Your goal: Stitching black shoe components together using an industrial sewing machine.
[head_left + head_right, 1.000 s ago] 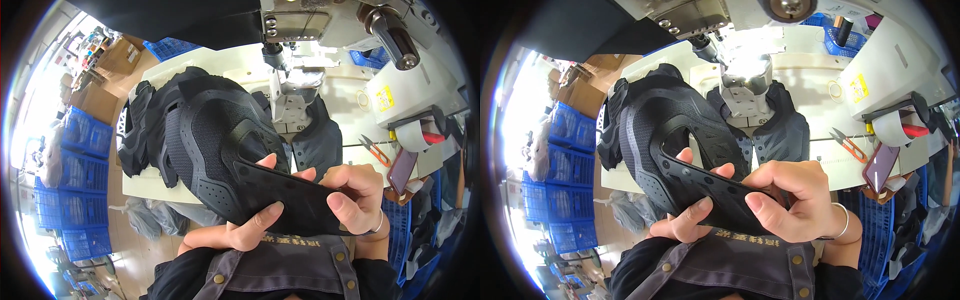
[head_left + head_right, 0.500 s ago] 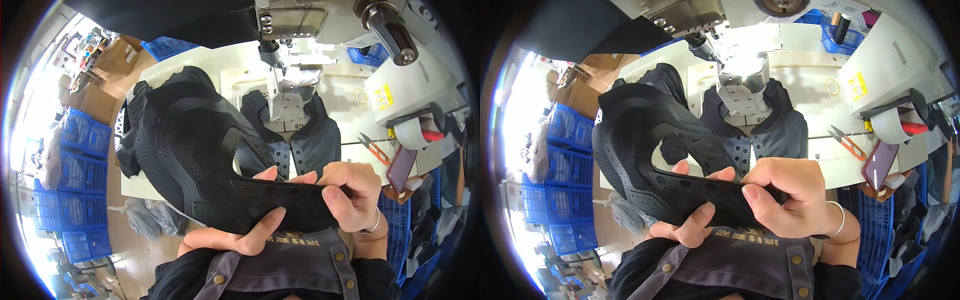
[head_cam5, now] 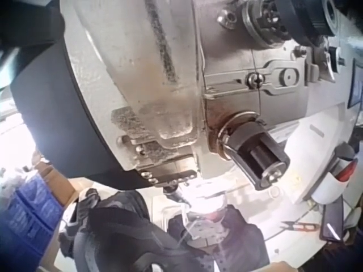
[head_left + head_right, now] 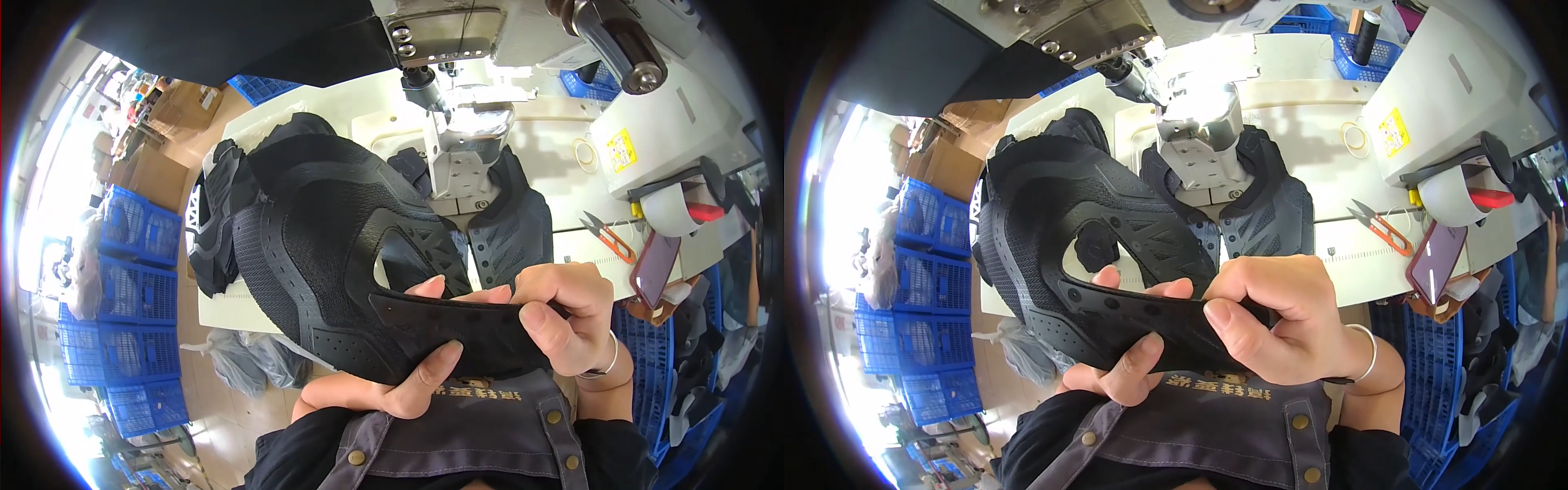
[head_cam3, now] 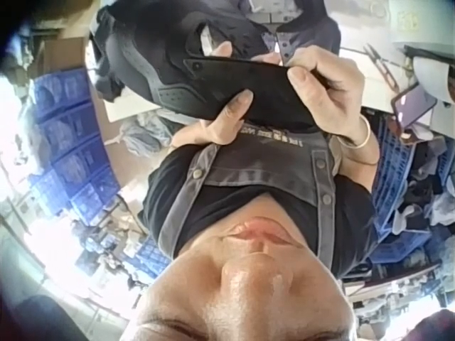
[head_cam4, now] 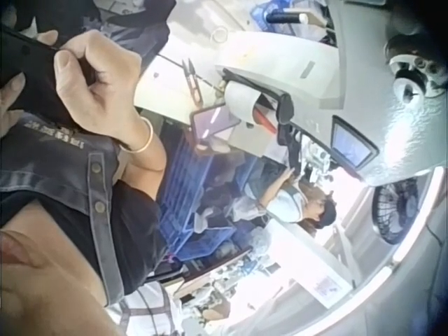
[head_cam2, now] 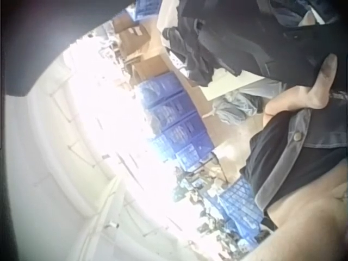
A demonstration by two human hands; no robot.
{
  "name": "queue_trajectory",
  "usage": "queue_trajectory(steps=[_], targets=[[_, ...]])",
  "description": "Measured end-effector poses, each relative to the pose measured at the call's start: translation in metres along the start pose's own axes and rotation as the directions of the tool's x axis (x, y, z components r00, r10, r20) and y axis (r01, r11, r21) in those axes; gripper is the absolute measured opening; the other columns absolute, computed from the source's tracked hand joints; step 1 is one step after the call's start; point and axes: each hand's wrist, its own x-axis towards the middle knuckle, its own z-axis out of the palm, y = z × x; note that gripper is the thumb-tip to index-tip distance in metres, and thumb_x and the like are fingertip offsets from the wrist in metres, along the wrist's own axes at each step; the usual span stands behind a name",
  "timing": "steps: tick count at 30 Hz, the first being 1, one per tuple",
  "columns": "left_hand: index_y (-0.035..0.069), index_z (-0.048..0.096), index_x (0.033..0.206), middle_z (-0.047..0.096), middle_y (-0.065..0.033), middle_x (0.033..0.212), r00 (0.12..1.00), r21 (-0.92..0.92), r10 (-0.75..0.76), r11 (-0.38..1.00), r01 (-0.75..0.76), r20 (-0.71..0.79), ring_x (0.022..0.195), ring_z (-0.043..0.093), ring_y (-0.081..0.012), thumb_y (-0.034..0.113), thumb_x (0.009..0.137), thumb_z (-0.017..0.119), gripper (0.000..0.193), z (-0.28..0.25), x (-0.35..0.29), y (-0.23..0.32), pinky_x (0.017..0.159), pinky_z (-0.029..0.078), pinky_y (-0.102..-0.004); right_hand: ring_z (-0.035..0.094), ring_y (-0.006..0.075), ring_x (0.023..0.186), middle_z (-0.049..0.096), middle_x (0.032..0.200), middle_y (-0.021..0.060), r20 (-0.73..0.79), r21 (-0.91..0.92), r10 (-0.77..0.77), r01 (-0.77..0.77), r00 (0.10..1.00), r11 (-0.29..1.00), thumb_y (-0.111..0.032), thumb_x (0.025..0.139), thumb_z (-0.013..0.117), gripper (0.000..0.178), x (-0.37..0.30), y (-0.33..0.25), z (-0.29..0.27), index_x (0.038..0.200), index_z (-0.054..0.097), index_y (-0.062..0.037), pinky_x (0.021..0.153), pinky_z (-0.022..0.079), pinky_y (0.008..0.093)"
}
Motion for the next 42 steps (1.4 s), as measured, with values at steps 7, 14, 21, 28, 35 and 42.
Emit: queue_trajectory(steps=[7,14,21,28,35,42], targets=[[0.023,0.023,0.135,0.046,-0.0237,0.12,0.993,0.037,-0.119,0.992,0.118,0.007,0.112,0.047,-0.0289,-0.006,0.078,0.046,0.068,0.0,0.002,0.009,0.095,0.037,-0.0414,0.042,0.0112,0.039,0.047,0.05,0.0039,-0.015,0.015,-0.004,0.004,1.0,1.0,-0.002,0.077,0.053,0.01,-0.003,0.002,0.001,0.067,0.051,0.0004,0.038,0.03,0.0233],[0.017,0.029,0.119,0.054,-0.0144,0.094,0.989,0.137,-0.002,0.99,0.022,-0.146,0.087,0.054,-0.0204,0.008,0.078,0.056,0.051,-0.003,0.002,-0.001,0.079,0.043,-0.0337,0.041,0.0184,0.039,0.044,0.051,0.0062,-0.063,-0.163,-0.133,0.121,0.989,0.979,0.0,0.072,0.059,0.007,-0.014,0.014,0.03,0.069,0.053,-0.0015,0.037,0.031,0.0282],[0.007,0.035,0.109,0.056,-0.0162,0.088,0.976,0.106,0.083,0.992,-0.062,-0.201,0.082,0.056,-0.0188,-0.005,0.077,0.054,0.039,-0.021,-0.003,-0.004,0.077,0.043,-0.0311,0.045,0.01,0.043,0.051,0.058,0.0032,0.053,-0.001,0.033,-0.033,0.998,0.999,-0.006,0.077,0.06,0.022,-0.028,0.027,0.03,0.098,0.057,0.0001,0.041,0.035,0.0218],[0.007,0.037,0.105,0.057,-0.0155,0.086,0.973,0.184,0.115,0.98,-0.078,-0.2,0.077,0.054,-0.0179,0.001,0.077,0.056,0.035,-0.033,0.002,0.003,0.07,0.042,-0.0285,0.053,0.0059,0.054,0.057,0.065,0.0029,0.001,0.069,0.246,-0.245,0.969,0.967,-0.011,0.085,0.052,0.017,-0.032,0.026,0.007,0.094,0.059,0.0015,0.051,0.041,0.0192],[0.007,0.038,0.105,0.057,-0.0154,0.084,0.97,0.04,-0.007,0.999,0.017,-0.244,0.076,0.053,-0.0179,0.005,0.072,0.057,0.038,-0.036,0.005,0.005,0.071,0.042,-0.0281,0.054,0.0064,0.055,0.058,0.066,0.0036,-0.014,0.017,0.3,-0.3,0.954,0.954,-0.006,0.083,0.051,0.015,-0.036,0.04,0.01,0.093,0.06,0.0007,0.051,0.041,0.0193],[0.008,0.038,0.111,0.057,-0.0137,0.087,0.919,0.031,-0.01,0.999,0.024,-0.393,0.079,0.053,-0.019,0.01,0.073,0.061,0.044,-0.03,0.0,0.009,0.073,0.042,-0.0296,0.047,0.0027,0.058,0.056,0.072,-0.0002,-0.424,-0.248,0.084,-0.205,0.902,0.947,-0.008,0.08,0.056,0.016,0.006,0.055,-0.025,0.095,0.057,-0.0026,0.052,0.037,0.0177]])
